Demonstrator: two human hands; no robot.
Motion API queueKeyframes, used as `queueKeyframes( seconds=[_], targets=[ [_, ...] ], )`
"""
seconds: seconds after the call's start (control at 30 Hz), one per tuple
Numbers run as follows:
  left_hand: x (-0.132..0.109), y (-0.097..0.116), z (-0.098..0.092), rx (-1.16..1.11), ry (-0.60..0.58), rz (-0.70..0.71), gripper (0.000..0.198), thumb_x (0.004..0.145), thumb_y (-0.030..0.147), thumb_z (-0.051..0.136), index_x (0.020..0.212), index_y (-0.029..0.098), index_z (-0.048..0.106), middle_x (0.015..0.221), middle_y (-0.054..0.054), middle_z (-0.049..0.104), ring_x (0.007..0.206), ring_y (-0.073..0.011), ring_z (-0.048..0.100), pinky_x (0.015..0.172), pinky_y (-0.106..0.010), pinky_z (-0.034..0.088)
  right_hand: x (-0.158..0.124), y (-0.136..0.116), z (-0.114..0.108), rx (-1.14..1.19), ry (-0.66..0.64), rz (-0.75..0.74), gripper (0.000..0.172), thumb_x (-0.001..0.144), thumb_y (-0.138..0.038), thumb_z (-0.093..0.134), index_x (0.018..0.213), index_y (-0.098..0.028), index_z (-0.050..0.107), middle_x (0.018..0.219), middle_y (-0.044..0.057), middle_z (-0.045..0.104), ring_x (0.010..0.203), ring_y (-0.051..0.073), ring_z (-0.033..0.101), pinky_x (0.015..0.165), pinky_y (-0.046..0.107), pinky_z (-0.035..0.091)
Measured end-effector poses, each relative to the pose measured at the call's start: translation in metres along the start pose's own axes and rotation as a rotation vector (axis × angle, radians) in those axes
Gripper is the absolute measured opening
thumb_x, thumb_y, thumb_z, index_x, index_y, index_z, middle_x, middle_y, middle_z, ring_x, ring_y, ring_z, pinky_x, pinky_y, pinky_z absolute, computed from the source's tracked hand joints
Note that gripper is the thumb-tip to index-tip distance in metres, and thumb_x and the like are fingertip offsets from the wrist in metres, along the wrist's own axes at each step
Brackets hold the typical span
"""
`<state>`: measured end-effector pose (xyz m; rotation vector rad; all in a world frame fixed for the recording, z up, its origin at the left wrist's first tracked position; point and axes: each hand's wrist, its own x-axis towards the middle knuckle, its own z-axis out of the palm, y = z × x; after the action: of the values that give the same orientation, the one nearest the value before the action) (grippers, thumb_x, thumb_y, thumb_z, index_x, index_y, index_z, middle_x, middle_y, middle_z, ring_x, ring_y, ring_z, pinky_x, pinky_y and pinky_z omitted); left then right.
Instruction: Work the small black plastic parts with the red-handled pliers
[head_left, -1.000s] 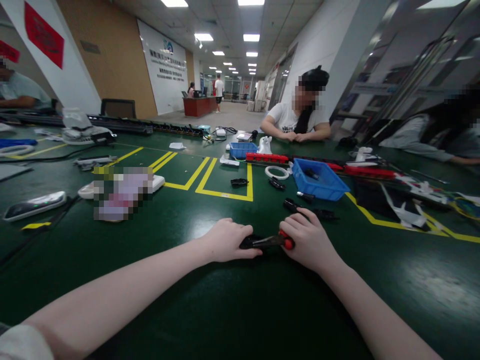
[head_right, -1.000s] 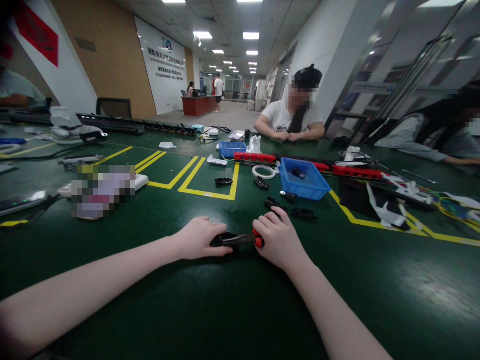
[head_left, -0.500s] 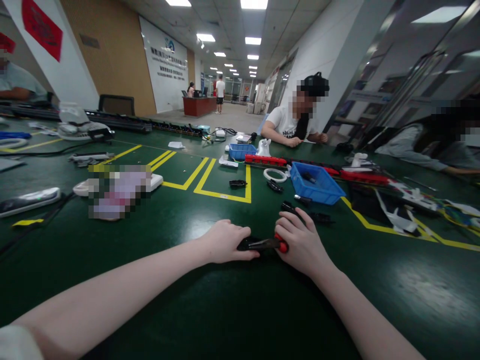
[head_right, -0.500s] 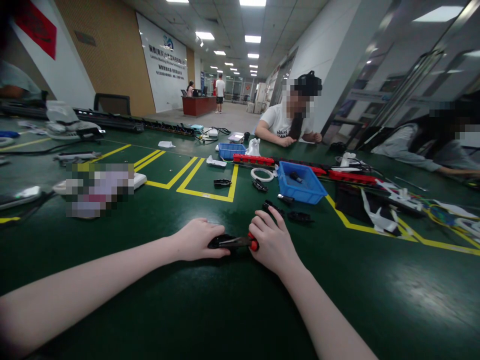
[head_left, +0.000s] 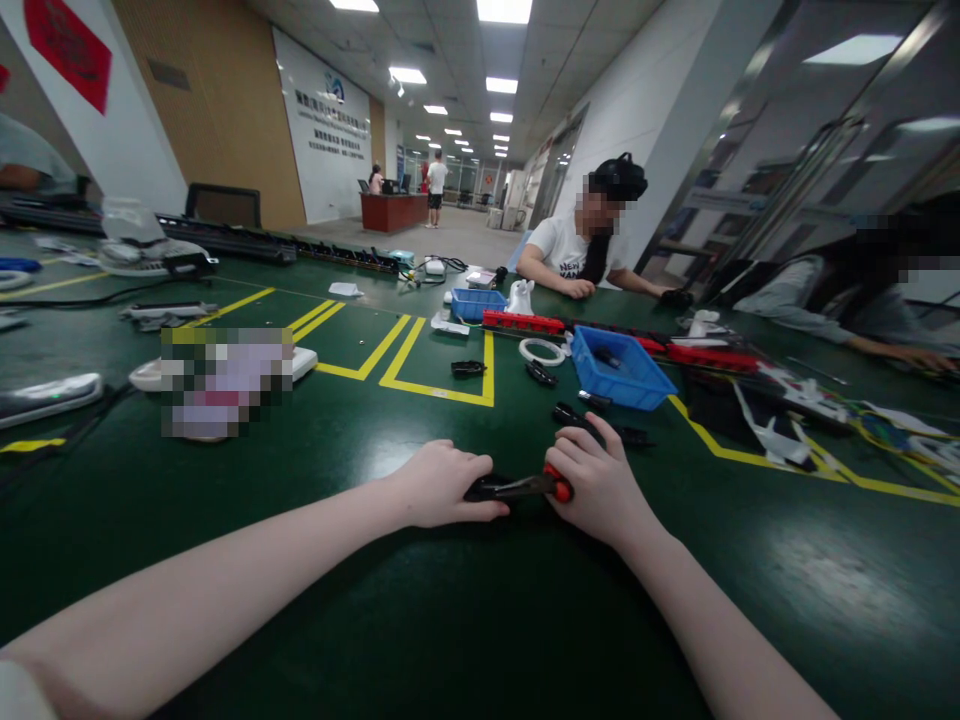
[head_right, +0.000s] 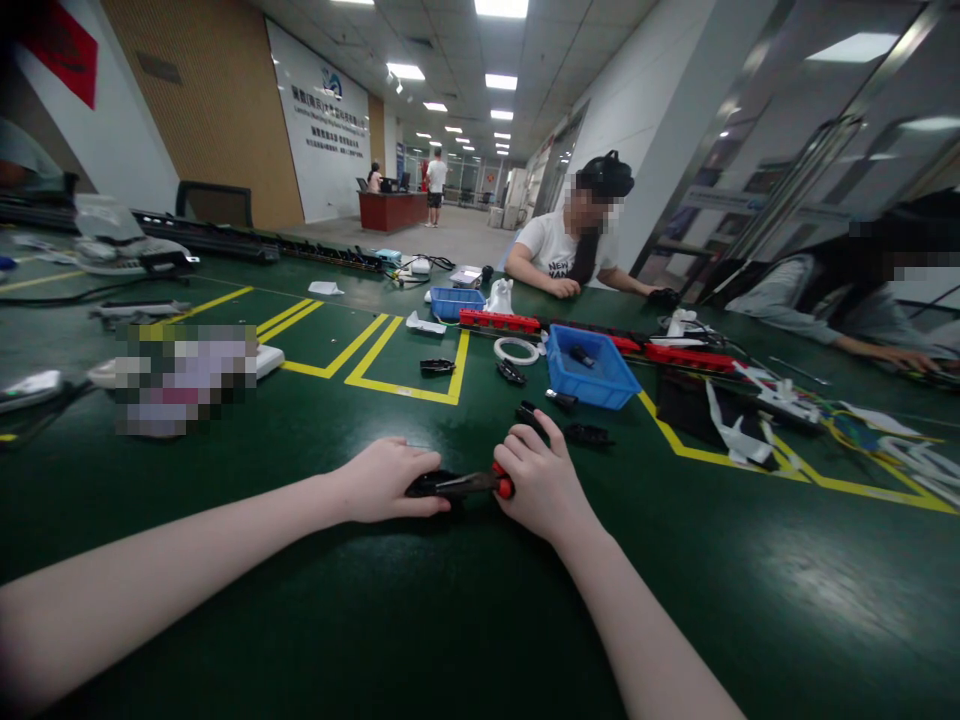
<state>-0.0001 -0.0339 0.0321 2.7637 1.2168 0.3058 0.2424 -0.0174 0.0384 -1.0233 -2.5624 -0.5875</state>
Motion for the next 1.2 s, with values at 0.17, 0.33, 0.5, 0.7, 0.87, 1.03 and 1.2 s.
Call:
queueKeyframes(
  seconds=[0.17, 0.33, 0.5, 0.7, 0.87, 1.03, 1.2],
  targets=[
    [-0.001, 0.000, -0.002, -0.025, -0.008, -0.006, 0.046, 0.089, 0.064, 0.048, 0.084, 0.019, 0.056, 0.071, -0.002, 0.063, 0.062, -0.0188, 0.061, 0.061, -0.028, 0.040, -0.001, -0.001, 0.000, 0.003, 0.029, 0.030, 0.008, 0.074, -0.019, 0.059, 0.081, -0.022, 0.061, 0.087, 0.004, 0.068, 0.102, 0.026, 0.059, 0.112, 0.051, 0.025],
    [0.000, -0.001, 0.001, -0.022, 0.004, -0.005, 0.045, 0.088, 0.064, 0.050, 0.083, 0.019, 0.056, 0.071, -0.002, 0.064, 0.063, -0.0189, 0.061, 0.062, -0.028, 0.040, 0.001, -0.005, 0.000, 0.013, 0.000, 0.018, 0.010, 0.076, -0.020, 0.058, 0.085, -0.022, 0.061, 0.091, 0.005, 0.069, 0.105, 0.025, 0.058, 0.114, 0.049, 0.022],
    [-0.001, -0.002, 0.002, -0.034, 0.005, 0.002, 0.043, 0.088, 0.062, 0.051, 0.083, 0.019, 0.056, 0.071, -0.001, 0.063, 0.062, -0.0186, 0.061, 0.063, -0.028, 0.040, 0.001, -0.008, 0.001, 0.015, -0.017, 0.000, 0.009, 0.075, -0.020, 0.060, 0.083, -0.023, 0.061, 0.088, 0.003, 0.069, 0.103, 0.025, 0.058, 0.114, 0.048, 0.023],
    [-0.001, -0.001, 0.002, -0.034, 0.014, 0.006, 0.044, 0.088, 0.062, 0.051, 0.083, 0.019, 0.056, 0.071, -0.002, 0.063, 0.061, -0.0178, 0.060, 0.062, -0.028, 0.040, 0.003, -0.010, -0.001, 0.026, -0.030, -0.014, 0.005, 0.074, -0.018, 0.060, 0.078, -0.022, 0.061, 0.081, 0.003, 0.066, 0.096, 0.023, 0.058, 0.115, 0.046, 0.023],
    [-0.001, -0.001, 0.002, -0.026, 0.000, 0.007, 0.043, 0.089, 0.062, 0.051, 0.084, 0.019, 0.055, 0.072, -0.001, 0.064, 0.061, -0.0179, 0.060, 0.062, -0.028, 0.040, 0.005, -0.008, 0.001, 0.034, -0.012, -0.036, 0.004, 0.073, -0.018, 0.060, 0.075, -0.022, 0.060, 0.077, 0.002, 0.065, 0.090, 0.021, 0.059, 0.115, 0.046, 0.023],
    [0.000, 0.000, 0.001, 0.002, -0.007, 0.007, 0.044, 0.089, 0.062, 0.051, 0.085, 0.019, 0.056, 0.073, -0.002, 0.064, 0.064, -0.0193, 0.061, 0.064, -0.028, 0.041, 0.004, -0.002, 0.004, 0.024, 0.001, -0.063, 0.004, 0.071, -0.019, 0.060, 0.072, -0.022, 0.058, 0.075, 0.002, 0.063, 0.089, 0.020, 0.059, 0.116, 0.044, 0.022],
    [-0.001, 0.000, 0.000, -0.020, -0.007, -0.010, 0.045, 0.090, 0.063, 0.048, 0.086, 0.019, 0.057, 0.072, -0.002, 0.064, 0.063, -0.0184, 0.060, 0.062, -0.028, 0.040, 0.000, 0.006, 0.003, 0.003, 0.012, -0.042, 0.005, 0.071, -0.018, 0.062, 0.073, -0.021, 0.058, 0.076, 0.001, 0.065, 0.090, 0.021, 0.060, 0.115, 0.045, 0.023]
  ],
)
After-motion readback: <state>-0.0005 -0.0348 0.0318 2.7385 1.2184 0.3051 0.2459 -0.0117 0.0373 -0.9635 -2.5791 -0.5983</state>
